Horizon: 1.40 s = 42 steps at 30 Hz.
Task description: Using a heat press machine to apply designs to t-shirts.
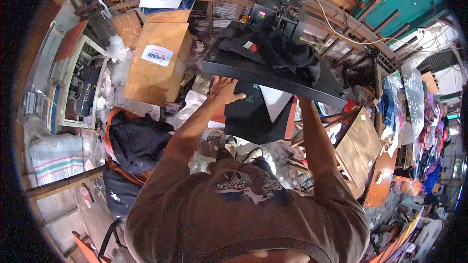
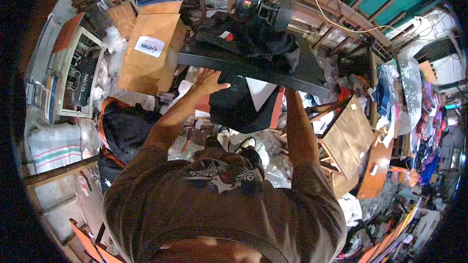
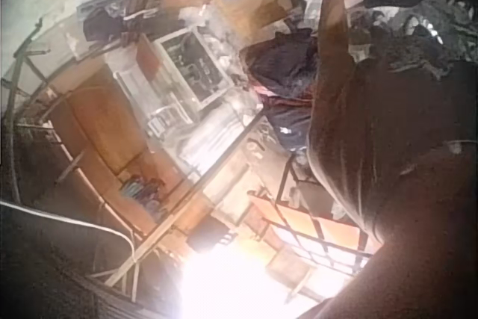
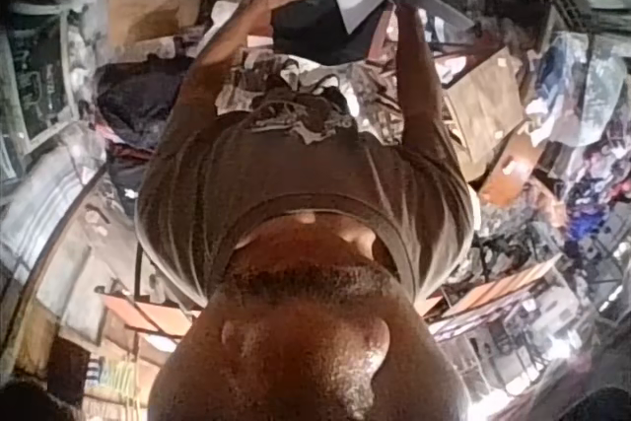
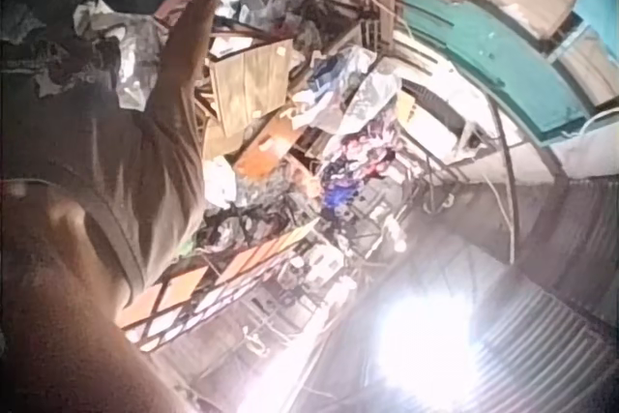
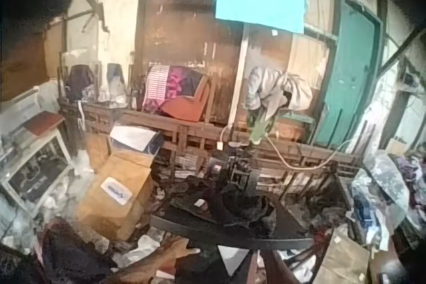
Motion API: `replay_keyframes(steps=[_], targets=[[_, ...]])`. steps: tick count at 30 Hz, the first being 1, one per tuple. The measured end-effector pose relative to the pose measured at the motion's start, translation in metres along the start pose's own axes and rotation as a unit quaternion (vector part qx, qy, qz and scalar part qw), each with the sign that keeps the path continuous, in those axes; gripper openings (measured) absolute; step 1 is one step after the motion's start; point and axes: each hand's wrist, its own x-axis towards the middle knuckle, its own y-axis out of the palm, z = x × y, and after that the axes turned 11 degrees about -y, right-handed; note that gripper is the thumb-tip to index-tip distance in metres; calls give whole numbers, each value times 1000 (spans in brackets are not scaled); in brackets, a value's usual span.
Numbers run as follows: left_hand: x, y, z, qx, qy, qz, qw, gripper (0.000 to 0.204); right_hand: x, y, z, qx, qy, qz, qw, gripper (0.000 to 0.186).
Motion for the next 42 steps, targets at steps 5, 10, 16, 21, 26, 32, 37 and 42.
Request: replay_keyframes(steps=[5, 10, 16, 21, 26, 32, 37, 42], targets=[[3, 3, 3, -10, -13, 23, 1000, 97, 17, -44, 4, 17, -2, -19, 1000, 32], [1, 4, 4, -20, -5, 2, 1000, 97, 30, -96, 9, 42, -42, -117, 991, 28], [-1, 0, -2, 11, -18, 8, 1000, 96, 23, -187, 44, 52, -133, -254, 956, 27], [-42, 15, -21, -140, 3, -265, 954, 68, -27, -242, 154, -17, -319, -148, 936, 27], [-100, 34, -38, -319, 9, -304, 898, 48, -113, -206, 309, -163, -417, 75, 891, 19], [-156, 73, -39, -403, -71, -286, 866, 33, -184, -93, 423, -359, -398, 295, 791, 27], [-181, 86, -22, -425, -69, -302, 850, 22, -185, 7, 457, -367, -383, 349, 773, 26], [-200, 92, -8, -467, -116, -262, 836, 18, -179, 80, 467, -356, -395, 381, 757, 27]])
